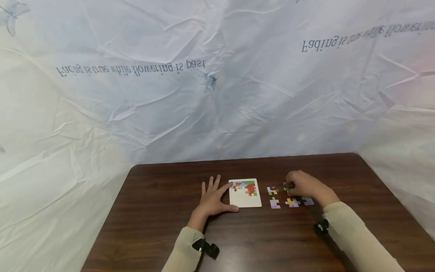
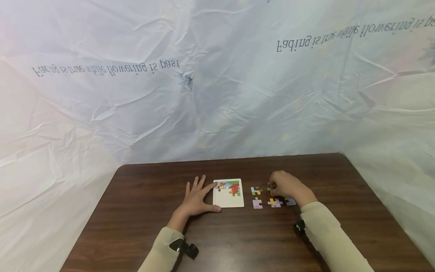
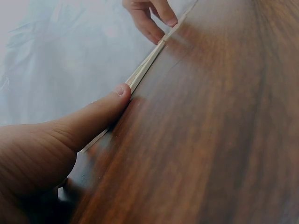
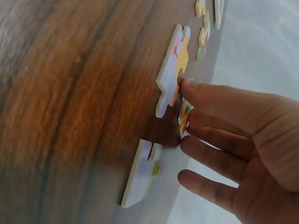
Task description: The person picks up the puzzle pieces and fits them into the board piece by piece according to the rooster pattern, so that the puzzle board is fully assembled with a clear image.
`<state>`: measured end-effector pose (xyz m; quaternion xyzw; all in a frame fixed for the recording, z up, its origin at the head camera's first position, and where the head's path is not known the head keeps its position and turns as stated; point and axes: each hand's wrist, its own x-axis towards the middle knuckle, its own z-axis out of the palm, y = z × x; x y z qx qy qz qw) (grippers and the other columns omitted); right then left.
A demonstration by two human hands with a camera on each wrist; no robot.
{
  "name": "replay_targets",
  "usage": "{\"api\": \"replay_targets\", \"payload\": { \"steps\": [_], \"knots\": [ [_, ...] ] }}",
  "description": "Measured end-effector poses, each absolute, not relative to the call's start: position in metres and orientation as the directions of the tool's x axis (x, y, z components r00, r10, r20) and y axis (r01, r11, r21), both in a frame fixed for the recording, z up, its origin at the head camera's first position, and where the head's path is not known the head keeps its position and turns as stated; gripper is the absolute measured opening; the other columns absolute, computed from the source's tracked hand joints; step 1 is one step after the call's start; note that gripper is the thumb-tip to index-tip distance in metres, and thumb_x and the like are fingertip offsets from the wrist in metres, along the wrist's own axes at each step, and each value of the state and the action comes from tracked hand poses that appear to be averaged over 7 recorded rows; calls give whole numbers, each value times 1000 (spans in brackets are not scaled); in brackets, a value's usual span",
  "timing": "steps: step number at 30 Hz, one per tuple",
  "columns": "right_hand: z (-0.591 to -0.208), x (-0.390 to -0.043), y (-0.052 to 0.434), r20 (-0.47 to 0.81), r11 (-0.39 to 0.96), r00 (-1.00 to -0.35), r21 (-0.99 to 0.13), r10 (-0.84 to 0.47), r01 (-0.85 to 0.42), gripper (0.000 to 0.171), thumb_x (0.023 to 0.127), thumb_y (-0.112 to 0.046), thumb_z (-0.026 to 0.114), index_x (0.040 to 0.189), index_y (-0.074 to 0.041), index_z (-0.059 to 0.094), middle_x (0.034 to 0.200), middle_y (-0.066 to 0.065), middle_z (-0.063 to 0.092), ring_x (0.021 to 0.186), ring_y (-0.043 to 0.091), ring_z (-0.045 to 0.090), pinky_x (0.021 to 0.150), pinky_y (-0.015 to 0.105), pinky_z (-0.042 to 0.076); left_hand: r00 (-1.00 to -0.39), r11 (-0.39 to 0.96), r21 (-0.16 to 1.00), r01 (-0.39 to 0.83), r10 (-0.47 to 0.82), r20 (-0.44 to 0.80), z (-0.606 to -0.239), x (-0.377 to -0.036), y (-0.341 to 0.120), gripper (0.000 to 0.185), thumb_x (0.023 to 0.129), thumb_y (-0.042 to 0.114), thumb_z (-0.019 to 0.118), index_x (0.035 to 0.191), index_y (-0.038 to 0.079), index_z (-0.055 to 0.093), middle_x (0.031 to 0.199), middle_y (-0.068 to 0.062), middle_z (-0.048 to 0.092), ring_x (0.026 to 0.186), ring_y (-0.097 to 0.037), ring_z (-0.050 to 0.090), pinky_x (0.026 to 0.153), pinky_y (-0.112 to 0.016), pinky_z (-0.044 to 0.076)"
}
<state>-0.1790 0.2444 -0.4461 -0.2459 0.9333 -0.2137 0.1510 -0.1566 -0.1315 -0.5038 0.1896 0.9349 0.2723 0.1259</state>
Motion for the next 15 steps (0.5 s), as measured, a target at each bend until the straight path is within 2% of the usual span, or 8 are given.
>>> {"api": "replay_targets", "payload": {
  "steps": [5,7,9,12,15],
  "knots": [
    [-447,-178,246,-190,787,-842,-503,-505,-358,9,88,-3,82,95,-3,76,94,9,67,70,14,52,61,35,46,-895,774,562,290,427,-126,-504,-157,-133,102,79,69,84,164,33,42,177,-15,8,161,-44,-3,125,-68,-7],
    [-448,-177,246,-177,784,-847,-506,-501,-359,17,87,-5,83,103,-1,76,100,9,68,76,15,55,64,36,49,-894,773,562,295,431,-124,-504,-158,-133,101,79,68,84,164,33,42,176,-15,8,161,-44,-3,125,-68,-7],
    [-449,-177,246,-166,782,-849,-508,-501,-362,20,87,-6,84,103,-2,75,105,11,68,80,16,58,67,38,52,-892,771,562,299,435,-122,-505,-158,-134,101,79,68,84,164,32,42,176,-16,8,161,-44,-3,124,-69,-7],
    [-450,-176,246,-149,778,-847,-501,-510,-380,20,86,-7,86,101,-4,75,111,13,69,83,17,59,68,38,52,-890,770,559,306,441,-120,-505,-158,-135,101,79,69,84,164,32,42,176,-16,9,161,-45,-3,124,-69,-7],
    [-450,-176,245,-148,778,-849,-503,-507,-377,18,84,-7,86,99,-6,75,109,10,69,80,16,55,67,37,50,-887,768,561,309,445,-121,-505,-158,-135,101,79,69,83,164,32,42,176,-16,9,161,-45,-3,124,-69,-7]
  ]
}}
